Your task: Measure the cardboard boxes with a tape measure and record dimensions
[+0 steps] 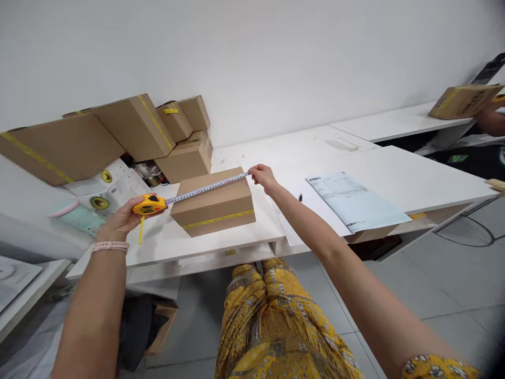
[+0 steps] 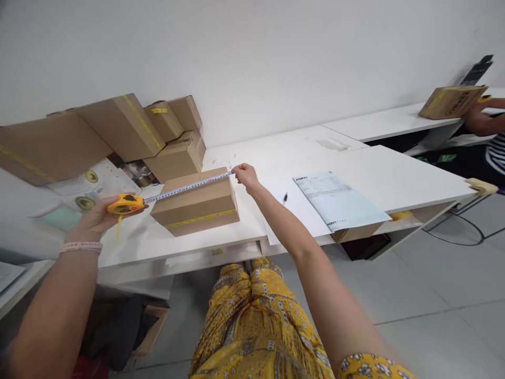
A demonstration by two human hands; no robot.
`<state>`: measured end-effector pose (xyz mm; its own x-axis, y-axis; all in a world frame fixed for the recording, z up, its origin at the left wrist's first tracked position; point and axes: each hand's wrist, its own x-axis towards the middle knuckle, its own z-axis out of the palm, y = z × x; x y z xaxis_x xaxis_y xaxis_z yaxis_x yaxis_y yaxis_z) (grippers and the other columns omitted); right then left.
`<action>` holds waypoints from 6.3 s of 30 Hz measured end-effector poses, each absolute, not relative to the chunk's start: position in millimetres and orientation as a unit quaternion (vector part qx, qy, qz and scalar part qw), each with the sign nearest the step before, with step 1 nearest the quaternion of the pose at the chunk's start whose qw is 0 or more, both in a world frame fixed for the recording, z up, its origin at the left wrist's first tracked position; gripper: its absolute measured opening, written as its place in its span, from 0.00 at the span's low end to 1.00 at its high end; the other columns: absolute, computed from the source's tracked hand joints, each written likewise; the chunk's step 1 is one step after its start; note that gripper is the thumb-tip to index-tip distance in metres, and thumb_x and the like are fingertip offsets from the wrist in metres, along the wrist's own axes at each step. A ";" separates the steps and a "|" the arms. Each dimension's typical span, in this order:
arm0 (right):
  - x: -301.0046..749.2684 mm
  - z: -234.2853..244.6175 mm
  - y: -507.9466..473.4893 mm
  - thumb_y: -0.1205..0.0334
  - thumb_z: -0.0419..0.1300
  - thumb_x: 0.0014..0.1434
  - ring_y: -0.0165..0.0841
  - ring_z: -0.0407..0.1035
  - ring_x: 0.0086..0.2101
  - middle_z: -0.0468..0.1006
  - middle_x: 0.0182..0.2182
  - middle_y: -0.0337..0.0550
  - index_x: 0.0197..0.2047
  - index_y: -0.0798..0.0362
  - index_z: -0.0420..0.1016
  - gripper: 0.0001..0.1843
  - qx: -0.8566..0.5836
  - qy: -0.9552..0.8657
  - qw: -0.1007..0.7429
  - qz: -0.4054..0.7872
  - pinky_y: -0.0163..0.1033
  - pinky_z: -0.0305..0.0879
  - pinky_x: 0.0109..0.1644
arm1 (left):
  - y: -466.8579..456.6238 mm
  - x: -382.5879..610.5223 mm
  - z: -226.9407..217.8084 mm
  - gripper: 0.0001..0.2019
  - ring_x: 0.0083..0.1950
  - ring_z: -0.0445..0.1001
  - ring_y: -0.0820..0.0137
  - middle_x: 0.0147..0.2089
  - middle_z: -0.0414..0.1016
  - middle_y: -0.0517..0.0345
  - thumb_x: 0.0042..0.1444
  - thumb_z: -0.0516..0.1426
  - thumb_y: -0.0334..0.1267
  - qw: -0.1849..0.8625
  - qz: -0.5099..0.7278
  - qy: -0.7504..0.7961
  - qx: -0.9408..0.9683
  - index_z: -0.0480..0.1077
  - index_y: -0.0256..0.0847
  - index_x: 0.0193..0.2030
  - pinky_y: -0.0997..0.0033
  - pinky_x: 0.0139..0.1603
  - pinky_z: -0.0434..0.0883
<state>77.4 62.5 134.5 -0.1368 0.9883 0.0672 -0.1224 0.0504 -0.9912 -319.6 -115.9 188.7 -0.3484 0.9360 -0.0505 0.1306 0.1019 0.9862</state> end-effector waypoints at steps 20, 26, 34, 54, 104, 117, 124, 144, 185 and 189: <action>118.3 101.4 67.3 0.59 0.58 0.51 0.41 0.63 0.61 0.61 0.70 0.40 0.58 0.46 0.75 0.29 -0.350 -0.564 0.470 0.582 0.45 0.66 0.59 | -72.7 -252.3 165.5 0.23 0.44 0.83 0.53 0.43 0.85 0.43 0.49 0.66 0.44 0.532 0.506 0.543 0.408 0.78 0.35 0.51 0.55 0.43 0.84; 129.6 84.6 89.7 0.52 0.60 0.57 0.43 0.48 0.71 0.53 0.74 0.24 0.63 0.36 0.73 0.29 -0.296 -0.593 0.444 0.603 0.50 0.50 0.73 | -58.6 -259.5 160.4 0.26 0.45 0.83 0.52 0.46 0.84 0.42 0.51 0.65 0.47 0.567 0.459 0.518 0.445 0.77 0.36 0.55 0.53 0.44 0.83; 131.4 75.5 90.1 0.44 0.59 0.59 0.44 0.48 0.72 0.57 0.72 0.22 0.61 0.34 0.74 0.27 -0.297 -0.597 0.458 0.588 0.52 0.48 0.74 | -55.5 -268.9 156.5 0.28 0.41 0.84 0.52 0.49 0.83 0.41 0.57 0.61 0.48 0.591 0.425 0.497 0.472 0.74 0.36 0.61 0.65 0.34 0.81; 127.2 78.1 89.4 0.54 0.61 0.53 0.48 0.47 0.72 0.60 0.71 0.29 0.47 0.41 0.80 0.18 -0.343 -0.558 0.477 0.586 0.53 0.50 0.72 | -47.1 -271.1 157.6 0.30 0.19 0.71 0.73 0.36 0.81 0.47 0.56 0.58 0.50 0.574 0.415 0.477 0.521 0.74 0.27 0.58 0.75 0.17 0.61; 136.4 86.1 84.6 0.43 0.65 0.57 0.50 0.67 0.60 0.75 0.60 0.38 0.48 0.39 0.83 0.18 -0.414 -0.575 0.462 0.533 0.56 0.67 0.60 | -39.0 -270.4 171.0 0.28 0.20 0.70 0.73 0.35 0.81 0.48 0.58 0.57 0.47 0.544 0.394 0.511 0.536 0.73 0.30 0.59 0.75 0.19 0.65; 141.5 94.8 81.4 0.40 0.70 0.52 0.49 0.70 0.56 0.81 0.51 0.41 0.37 0.42 0.83 0.16 -0.414 -0.574 0.470 0.527 0.56 0.66 0.60 | -52.9 -272.1 195.2 0.29 0.22 0.71 0.70 0.36 0.81 0.46 0.57 0.59 0.47 0.512 0.361 0.548 0.554 0.73 0.30 0.61 0.73 0.21 0.66; 145.4 92.1 86.9 0.40 0.71 0.49 0.48 0.71 0.54 0.81 0.50 0.39 0.37 0.42 0.81 0.18 -0.404 -0.556 0.443 0.576 0.54 0.68 0.57 | -44.6 -297.1 172.1 0.28 0.19 0.70 0.73 0.39 0.82 0.45 0.59 0.56 0.48 0.534 0.400 0.540 0.514 0.74 0.30 0.60 0.73 0.20 0.67; 130.9 101.6 89.2 0.48 0.75 0.42 0.38 0.72 0.39 0.80 0.41 0.39 0.38 0.44 0.79 0.20 -0.463 -0.506 0.417 0.597 0.40 0.64 0.34 | -57.5 -300.3 168.0 0.28 0.22 0.69 0.73 0.42 0.83 0.41 0.56 0.59 0.48 0.554 0.430 0.525 0.483 0.76 0.29 0.57 0.74 0.19 0.67; 100.2 180.1 116.1 0.50 0.60 0.61 0.38 0.66 0.40 0.77 0.39 0.45 0.33 0.49 0.72 0.12 -0.419 -0.733 0.320 0.431 0.45 0.63 0.47 | -184.5 -37.2 123.1 0.30 0.37 0.80 0.66 0.57 0.71 0.47 0.55 0.66 0.52 0.698 0.524 0.378 0.309 0.66 0.48 0.62 0.62 0.41 0.77; 57.5 180.7 143.6 0.48 0.61 0.61 0.40 0.68 0.38 0.77 0.37 0.46 0.36 0.49 0.72 0.13 -0.376 -0.806 0.159 0.428 0.49 0.66 0.47 | -178.0 14.8 114.5 0.27 0.38 0.81 0.63 0.60 0.69 0.46 0.55 0.65 0.55 0.661 0.618 0.363 0.221 0.69 0.45 0.57 0.57 0.43 0.79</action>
<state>57.5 143.6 180.7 -0.6672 0.7420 -0.0651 0.4696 0.3512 -0.8100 14.8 -178.0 114.5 -0.0273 0.9778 -0.2077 -0.6564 0.1392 0.7414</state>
